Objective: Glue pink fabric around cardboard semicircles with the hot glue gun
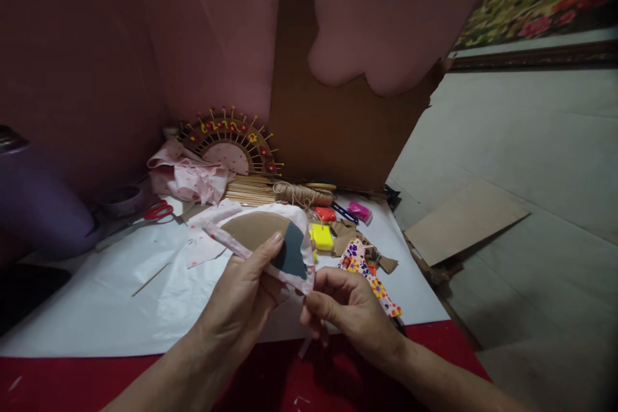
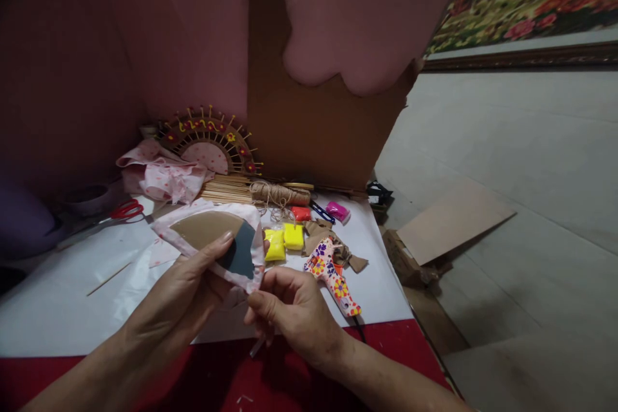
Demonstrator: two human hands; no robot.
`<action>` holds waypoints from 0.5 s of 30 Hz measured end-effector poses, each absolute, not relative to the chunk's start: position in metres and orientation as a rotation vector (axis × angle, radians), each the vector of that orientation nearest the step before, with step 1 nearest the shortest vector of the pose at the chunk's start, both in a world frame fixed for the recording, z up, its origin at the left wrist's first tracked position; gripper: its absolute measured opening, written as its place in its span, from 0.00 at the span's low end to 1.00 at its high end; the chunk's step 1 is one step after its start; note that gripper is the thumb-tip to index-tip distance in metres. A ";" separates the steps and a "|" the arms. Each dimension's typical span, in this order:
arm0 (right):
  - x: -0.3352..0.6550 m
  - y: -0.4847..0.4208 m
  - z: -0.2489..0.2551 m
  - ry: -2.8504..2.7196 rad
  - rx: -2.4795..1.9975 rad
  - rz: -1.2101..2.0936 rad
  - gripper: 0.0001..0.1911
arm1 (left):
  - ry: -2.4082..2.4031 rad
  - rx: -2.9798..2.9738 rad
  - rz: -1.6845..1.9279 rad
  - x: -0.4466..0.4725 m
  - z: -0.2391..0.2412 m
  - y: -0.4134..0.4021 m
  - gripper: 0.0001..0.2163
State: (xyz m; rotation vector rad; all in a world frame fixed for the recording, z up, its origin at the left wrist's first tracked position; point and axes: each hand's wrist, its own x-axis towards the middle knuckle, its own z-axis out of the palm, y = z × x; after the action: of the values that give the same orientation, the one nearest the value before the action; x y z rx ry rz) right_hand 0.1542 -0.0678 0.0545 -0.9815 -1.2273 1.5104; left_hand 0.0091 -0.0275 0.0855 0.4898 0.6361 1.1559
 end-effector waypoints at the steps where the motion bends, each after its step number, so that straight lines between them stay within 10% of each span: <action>1: 0.154 -0.068 0.055 -1.215 -0.995 1.518 0.18 | 0.638 0.504 1.159 0.009 0.086 -0.029 0.02; 15: 0.146 -0.072 0.048 -1.303 -1.216 1.361 0.21 | 0.713 0.568 1.103 0.013 0.081 -0.037 0.08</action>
State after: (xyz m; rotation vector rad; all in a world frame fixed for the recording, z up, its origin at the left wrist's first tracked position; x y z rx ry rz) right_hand 0.1458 -0.0717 0.0482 -1.2160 -1.3028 1.3612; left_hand 0.0126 -0.0375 0.0810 0.5684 0.7132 1.1026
